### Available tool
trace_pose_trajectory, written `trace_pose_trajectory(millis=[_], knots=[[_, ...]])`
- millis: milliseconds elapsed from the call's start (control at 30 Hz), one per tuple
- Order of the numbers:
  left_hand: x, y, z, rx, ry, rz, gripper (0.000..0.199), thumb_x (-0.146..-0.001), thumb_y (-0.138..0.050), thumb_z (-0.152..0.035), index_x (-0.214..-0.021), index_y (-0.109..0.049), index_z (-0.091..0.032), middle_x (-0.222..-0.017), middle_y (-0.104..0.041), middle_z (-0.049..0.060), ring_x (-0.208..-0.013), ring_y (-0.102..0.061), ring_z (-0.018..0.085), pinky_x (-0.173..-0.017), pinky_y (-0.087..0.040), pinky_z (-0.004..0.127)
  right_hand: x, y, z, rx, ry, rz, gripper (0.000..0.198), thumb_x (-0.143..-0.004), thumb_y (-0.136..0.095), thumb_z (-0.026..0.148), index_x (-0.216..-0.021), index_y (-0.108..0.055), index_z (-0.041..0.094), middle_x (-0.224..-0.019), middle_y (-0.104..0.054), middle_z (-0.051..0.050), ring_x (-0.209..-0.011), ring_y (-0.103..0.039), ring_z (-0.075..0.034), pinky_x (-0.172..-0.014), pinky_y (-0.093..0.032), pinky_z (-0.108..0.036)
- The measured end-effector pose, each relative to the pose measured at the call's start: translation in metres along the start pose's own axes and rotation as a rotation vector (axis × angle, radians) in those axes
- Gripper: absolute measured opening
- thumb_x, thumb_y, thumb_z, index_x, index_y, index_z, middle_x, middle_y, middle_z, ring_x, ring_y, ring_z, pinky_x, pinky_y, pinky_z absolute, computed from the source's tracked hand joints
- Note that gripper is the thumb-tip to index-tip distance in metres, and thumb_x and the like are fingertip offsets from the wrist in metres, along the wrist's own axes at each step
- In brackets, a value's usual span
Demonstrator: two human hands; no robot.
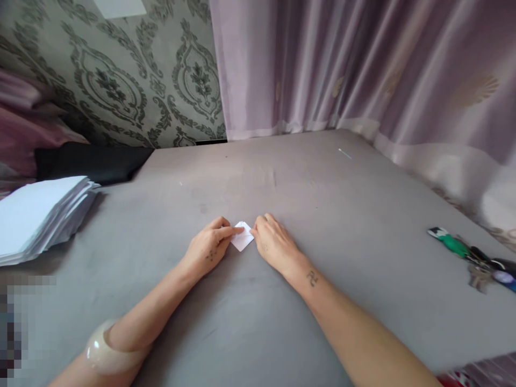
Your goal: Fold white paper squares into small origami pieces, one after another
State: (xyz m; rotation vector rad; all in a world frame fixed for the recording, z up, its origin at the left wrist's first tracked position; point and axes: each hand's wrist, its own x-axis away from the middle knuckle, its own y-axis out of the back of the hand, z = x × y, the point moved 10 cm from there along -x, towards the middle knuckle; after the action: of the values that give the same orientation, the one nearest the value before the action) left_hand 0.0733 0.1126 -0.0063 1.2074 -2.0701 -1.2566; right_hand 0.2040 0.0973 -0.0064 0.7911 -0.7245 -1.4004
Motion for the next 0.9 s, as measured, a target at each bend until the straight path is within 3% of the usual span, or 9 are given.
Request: trace_pose_trajectory(millis=[100,167,267,433,567,767,900], knots=[[0.000,0.000,-0.002,-0.009,-0.018,0.002,0.038,-0.090,-0.038,-0.019,-0.112,-0.065,-0.033,-0.098,-0.057,0.004,-0.085,-0.058,0.017,-0.064,-0.041,0.024,-0.006,0.002,-0.020,-0.279,-0.084,-0.024,0.012,-0.083,-0.052,0.025,-0.093,-0.053,0.020,-0.080,-0.060,-0.001,-0.065,-0.057,-0.012,-0.060,-0.045,-0.024],[0.000,0.001,-0.003,-0.013,-0.028,-0.002,0.038,-0.089,-0.038,-0.018,-0.112,-0.066,-0.033,-0.098,-0.058,0.005,-0.086,-0.058,0.017,-0.065,-0.042,0.024,-0.009,0.008,-0.030,-0.463,-0.144,-0.109,0.015,-0.083,-0.049,0.025,-0.096,-0.053,0.019,-0.080,-0.061,-0.002,-0.065,-0.059,-0.012,-0.059,-0.048,-0.024],[0.001,0.001,-0.004,-0.024,-0.026,-0.008,0.039,-0.089,-0.039,-0.018,-0.111,-0.066,-0.034,-0.099,-0.058,0.005,-0.085,-0.058,0.017,-0.066,-0.042,0.024,-0.008,0.012,-0.019,-0.585,-0.090,-0.171,0.015,-0.083,-0.048,0.022,-0.097,-0.054,0.019,-0.087,-0.064,-0.004,-0.075,-0.063,-0.013,-0.066,-0.051,-0.026],[0.000,0.002,-0.004,-0.001,-0.028,-0.015,0.039,-0.089,-0.038,-0.017,-0.110,-0.067,-0.032,-0.098,-0.059,0.005,-0.086,-0.058,0.017,-0.070,-0.043,0.025,0.004,0.004,0.019,-0.355,0.046,-0.140,0.020,-0.085,-0.043,0.014,-0.100,-0.055,0.021,-0.093,-0.065,-0.003,-0.087,-0.062,-0.013,-0.079,-0.047,-0.027],[-0.004,0.010,-0.001,0.105,-0.039,-0.114,0.033,-0.085,-0.044,-0.018,-0.109,-0.067,-0.025,-0.088,-0.064,0.005,-0.084,-0.054,0.019,-0.079,-0.043,0.029,0.013,-0.002,0.042,-0.065,0.198,-0.095,0.026,-0.087,-0.037,0.008,-0.102,-0.056,0.019,-0.100,-0.062,-0.005,-0.091,-0.058,-0.015,-0.081,-0.044,-0.028],[-0.002,0.017,0.060,0.690,0.387,-0.316,0.024,-0.077,-0.053,-0.024,-0.095,-0.065,-0.013,-0.069,-0.062,0.002,-0.063,-0.054,0.012,-0.059,-0.042,0.023,0.022,-0.010,0.064,0.206,0.327,-0.064,0.031,-0.088,-0.037,0.008,-0.105,-0.060,0.019,-0.100,-0.059,-0.008,-0.091,-0.053,-0.019,-0.083,-0.042,-0.031],[0.004,0.021,0.075,0.873,0.520,-0.396,0.025,-0.073,-0.055,-0.025,-0.093,-0.063,-0.011,-0.074,-0.063,0.005,-0.067,-0.057,0.012,-0.055,-0.041,0.020,0.026,-0.013,0.071,0.264,0.356,-0.040,0.036,-0.086,-0.039,0.009,-0.112,-0.059,0.022,-0.100,-0.057,-0.007,-0.086,-0.050,-0.019,-0.082,-0.043,-0.032]])
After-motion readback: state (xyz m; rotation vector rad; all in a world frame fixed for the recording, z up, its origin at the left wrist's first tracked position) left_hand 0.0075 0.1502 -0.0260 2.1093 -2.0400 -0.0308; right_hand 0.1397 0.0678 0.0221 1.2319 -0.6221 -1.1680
